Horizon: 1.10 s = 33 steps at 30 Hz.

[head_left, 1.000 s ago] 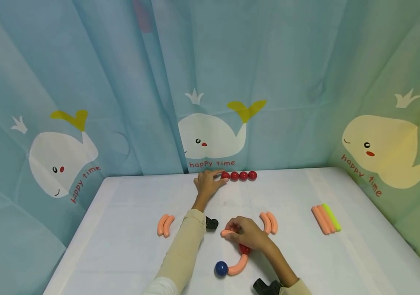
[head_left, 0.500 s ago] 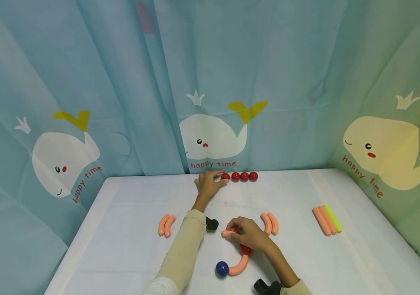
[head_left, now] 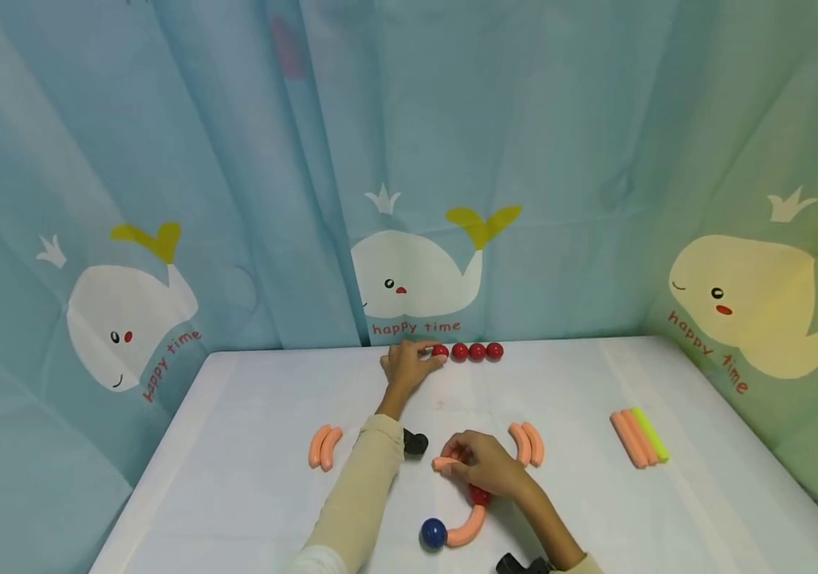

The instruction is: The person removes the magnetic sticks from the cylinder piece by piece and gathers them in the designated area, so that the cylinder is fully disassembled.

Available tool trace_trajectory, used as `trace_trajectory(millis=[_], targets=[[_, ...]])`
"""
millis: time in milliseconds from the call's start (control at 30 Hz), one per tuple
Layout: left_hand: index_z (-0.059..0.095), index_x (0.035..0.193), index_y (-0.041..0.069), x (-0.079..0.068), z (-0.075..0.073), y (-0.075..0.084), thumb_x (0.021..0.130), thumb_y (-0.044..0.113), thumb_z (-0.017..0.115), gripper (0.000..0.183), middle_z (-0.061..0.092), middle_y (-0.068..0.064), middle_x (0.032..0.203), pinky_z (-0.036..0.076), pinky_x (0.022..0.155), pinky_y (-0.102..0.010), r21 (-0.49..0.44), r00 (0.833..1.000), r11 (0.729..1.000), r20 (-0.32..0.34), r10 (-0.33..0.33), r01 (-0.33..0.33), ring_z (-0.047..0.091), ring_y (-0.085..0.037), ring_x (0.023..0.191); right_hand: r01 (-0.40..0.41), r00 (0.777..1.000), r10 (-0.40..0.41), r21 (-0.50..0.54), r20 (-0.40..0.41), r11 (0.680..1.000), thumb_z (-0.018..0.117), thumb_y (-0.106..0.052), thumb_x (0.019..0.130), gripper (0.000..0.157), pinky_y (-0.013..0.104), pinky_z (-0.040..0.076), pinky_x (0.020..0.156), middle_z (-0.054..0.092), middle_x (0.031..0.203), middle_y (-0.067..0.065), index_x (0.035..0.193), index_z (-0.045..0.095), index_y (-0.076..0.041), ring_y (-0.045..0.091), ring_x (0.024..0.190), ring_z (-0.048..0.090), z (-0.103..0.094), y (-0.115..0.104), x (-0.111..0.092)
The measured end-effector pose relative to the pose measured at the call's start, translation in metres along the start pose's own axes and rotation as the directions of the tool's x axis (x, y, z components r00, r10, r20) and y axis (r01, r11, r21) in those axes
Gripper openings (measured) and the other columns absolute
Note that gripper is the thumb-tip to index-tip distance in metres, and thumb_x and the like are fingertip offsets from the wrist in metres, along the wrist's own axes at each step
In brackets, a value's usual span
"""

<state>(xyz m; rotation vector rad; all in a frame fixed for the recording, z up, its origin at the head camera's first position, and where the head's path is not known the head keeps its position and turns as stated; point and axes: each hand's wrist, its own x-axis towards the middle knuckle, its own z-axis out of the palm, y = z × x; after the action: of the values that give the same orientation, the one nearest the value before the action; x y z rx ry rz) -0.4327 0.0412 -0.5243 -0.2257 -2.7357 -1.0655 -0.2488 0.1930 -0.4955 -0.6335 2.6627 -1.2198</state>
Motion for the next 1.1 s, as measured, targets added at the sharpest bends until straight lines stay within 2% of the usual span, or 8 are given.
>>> trace_trajectory(millis=[267, 733, 1100], targets=[[0.073, 0.111, 0.038, -0.0001, 0.0014, 0.0028, 0.078, 0.056, 0.075, 0.038, 0.065, 0.004, 0.107, 0.029, 0.076, -0.039, -0.003, 1.0, 1.0, -0.003, -0.011, 0.011, 0.049, -0.02, 0.094, 0.006, 1.0, -0.006, 0.009, -0.005, 1.0, 0.072, -0.022, 0.088, 0.012, 0.021, 0.045, 0.067, 0.062, 0.084, -0.004, 0.093, 0.069, -0.012, 0.001, 0.075, 0.052, -0.0009, -0.0003, -0.0016], [0.074, 0.109, 0.037, -0.0016, -0.0006, 0.0036, 0.077, 0.054, 0.076, 0.036, 0.064, 0.0, 0.104, 0.029, 0.08, -0.045, -0.01, 1.0, 1.0, -0.004, -0.021, 0.021, 0.047, -0.023, 0.097, 0.012, 1.0, -0.012, 0.007, 0.009, 1.0, 0.071, -0.023, 0.089, 0.011, 0.021, 0.046, 0.068, 0.062, 0.084, -0.005, 0.093, 0.069, -0.013, 0.0, 0.075, 0.053, 0.0029, 0.0029, 0.0016], [0.07, 0.119, 0.036, -0.0019, -0.0014, 0.0047, 0.079, 0.053, 0.075, 0.044, 0.063, -0.001, 0.111, 0.029, 0.082, -0.046, -0.014, 1.0, 1.0, 0.02, -0.019, 0.02, 0.046, -0.024, 0.1, 0.006, 1.0, -0.006, 0.008, 0.008, 1.0, 0.071, -0.022, 0.089, 0.011, 0.021, 0.045, 0.068, 0.062, 0.083, -0.004, 0.093, 0.069, -0.012, 0.0, 0.074, 0.052, 0.0011, 0.0002, 0.0002]])
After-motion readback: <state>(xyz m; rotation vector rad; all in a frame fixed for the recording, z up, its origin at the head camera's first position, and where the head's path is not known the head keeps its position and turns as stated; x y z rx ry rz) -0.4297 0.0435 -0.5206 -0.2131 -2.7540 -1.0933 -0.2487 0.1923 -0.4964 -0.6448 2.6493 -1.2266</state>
